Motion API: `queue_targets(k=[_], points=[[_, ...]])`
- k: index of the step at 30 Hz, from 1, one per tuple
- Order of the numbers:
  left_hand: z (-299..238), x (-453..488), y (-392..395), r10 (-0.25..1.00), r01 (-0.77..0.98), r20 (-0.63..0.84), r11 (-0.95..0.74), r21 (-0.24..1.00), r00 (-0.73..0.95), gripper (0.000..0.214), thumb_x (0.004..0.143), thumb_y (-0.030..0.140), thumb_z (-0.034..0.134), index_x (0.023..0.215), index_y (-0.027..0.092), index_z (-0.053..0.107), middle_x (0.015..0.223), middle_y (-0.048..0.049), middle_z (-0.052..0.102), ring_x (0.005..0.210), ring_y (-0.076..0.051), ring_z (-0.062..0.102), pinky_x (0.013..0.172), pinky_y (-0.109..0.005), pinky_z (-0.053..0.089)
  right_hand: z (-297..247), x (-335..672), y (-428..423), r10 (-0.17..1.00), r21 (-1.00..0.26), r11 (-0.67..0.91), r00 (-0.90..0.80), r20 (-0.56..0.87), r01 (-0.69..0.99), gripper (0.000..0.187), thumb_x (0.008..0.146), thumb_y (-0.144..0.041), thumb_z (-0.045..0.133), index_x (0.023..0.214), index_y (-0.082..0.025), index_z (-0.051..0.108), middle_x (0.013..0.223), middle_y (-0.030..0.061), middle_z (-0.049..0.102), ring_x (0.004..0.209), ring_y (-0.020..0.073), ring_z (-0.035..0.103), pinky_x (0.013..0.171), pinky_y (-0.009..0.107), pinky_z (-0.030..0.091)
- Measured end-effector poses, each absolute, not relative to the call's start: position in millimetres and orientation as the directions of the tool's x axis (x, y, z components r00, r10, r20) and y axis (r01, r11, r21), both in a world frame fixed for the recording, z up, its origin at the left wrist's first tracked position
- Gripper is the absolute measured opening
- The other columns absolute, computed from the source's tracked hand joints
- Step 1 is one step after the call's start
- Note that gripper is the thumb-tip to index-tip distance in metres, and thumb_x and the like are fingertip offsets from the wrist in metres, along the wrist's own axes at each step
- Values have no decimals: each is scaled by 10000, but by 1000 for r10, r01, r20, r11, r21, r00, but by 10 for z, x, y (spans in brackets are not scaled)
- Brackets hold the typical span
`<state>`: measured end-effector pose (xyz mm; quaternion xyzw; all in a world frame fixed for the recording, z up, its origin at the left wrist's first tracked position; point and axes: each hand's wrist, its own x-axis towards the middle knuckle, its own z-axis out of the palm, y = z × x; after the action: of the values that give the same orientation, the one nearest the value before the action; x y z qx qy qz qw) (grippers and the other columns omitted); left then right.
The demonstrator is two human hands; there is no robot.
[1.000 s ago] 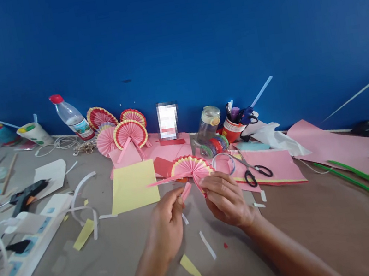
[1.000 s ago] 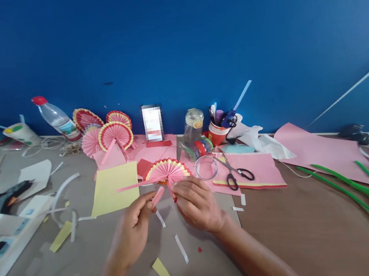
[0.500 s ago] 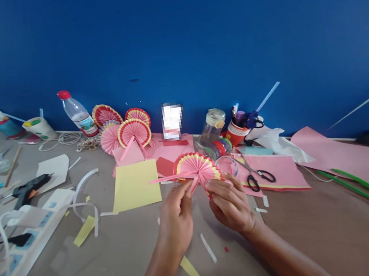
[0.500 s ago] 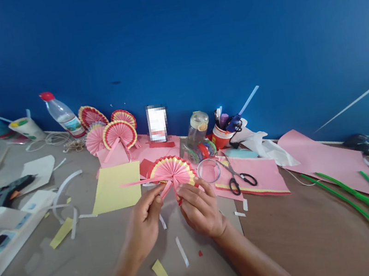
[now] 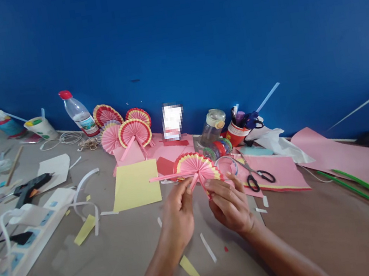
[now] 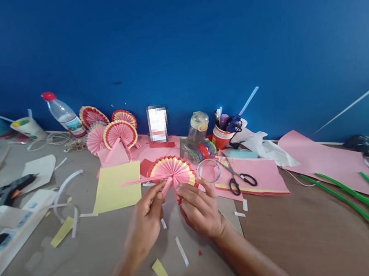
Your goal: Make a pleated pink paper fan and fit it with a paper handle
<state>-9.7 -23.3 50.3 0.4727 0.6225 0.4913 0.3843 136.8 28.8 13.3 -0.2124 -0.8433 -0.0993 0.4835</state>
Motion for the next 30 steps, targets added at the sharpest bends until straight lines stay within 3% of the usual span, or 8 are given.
queue_targets(k=[4, 11, 15, 18, 25, 30], points=[[491, -93, -222, 971, 170, -34, 76, 982, -237, 398, 878, 406, 427, 1149, 181, 612, 600, -19, 591, 721, -195, 589, 627, -278, 455, 134, 1358, 286, 252, -25, 890, -443, 860, 456, 229, 750, -7, 534, 824, -218, 483, 892, 51, 706, 910, 170, 666, 1006, 460, 356], [436, -79, -218, 974, 110, -62, 87, 990, -217, 419, 859, 440, 451, 1166, 198, 602, 641, -20, 612, 561, -153, 549, 547, -266, 438, 79, 1360, 280, 253, -39, 901, -450, 857, 432, 221, 767, -17, 531, 849, -220, 498, 929, 44, 710, 944, 163, 660, 1051, 463, 320], [457, -52, -246, 973, 59, -155, 167, 984, -170, 455, 876, 439, 415, 1240, 190, 528, 548, 34, 543, 412, -101, 445, 447, -232, 377, 56, 1362, 286, 238, -10, 901, -475, 847, 434, 204, 782, -35, 516, 859, -223, 512, 942, 52, 714, 953, 159, 657, 1045, 442, 334], [502, -49, -267, 967, 52, -226, 233, 971, -114, 478, 890, 434, 381, 1289, 186, 465, 430, 71, 473, 387, -110, 460, 435, -220, 378, 67, 1352, 290, 222, 8, 903, -482, 848, 429, 184, 789, -44, 502, 848, -218, 519, 941, 64, 714, 952, 161, 657, 1033, 431, 347], [596, -85, -252, 957, -110, -276, 267, 958, -88, 470, 822, 393, 504, 1240, 180, 489, 658, 39, 568, 394, -81, 510, 419, -221, 425, 82, 1335, 285, 247, -43, 910, -454, 856, 413, 192, 788, -35, 511, 862, -211, 511, 933, 67, 711, 937, 162, 660, 1021, 430, 354], [637, -112, -232, 941, -244, -332, 309, 919, -60, 456, 812, 375, 525, 1214, 161, 517, 568, 55, 525, 366, -63, 465, 350, -178, 334, 32, 1351, 291, 267, -81, 915, -443, 856, 395, 221, 771, -16, 530, 901, -195, 520, 946, 85, 707, 950, 167, 651, 1035, 456, 339]])
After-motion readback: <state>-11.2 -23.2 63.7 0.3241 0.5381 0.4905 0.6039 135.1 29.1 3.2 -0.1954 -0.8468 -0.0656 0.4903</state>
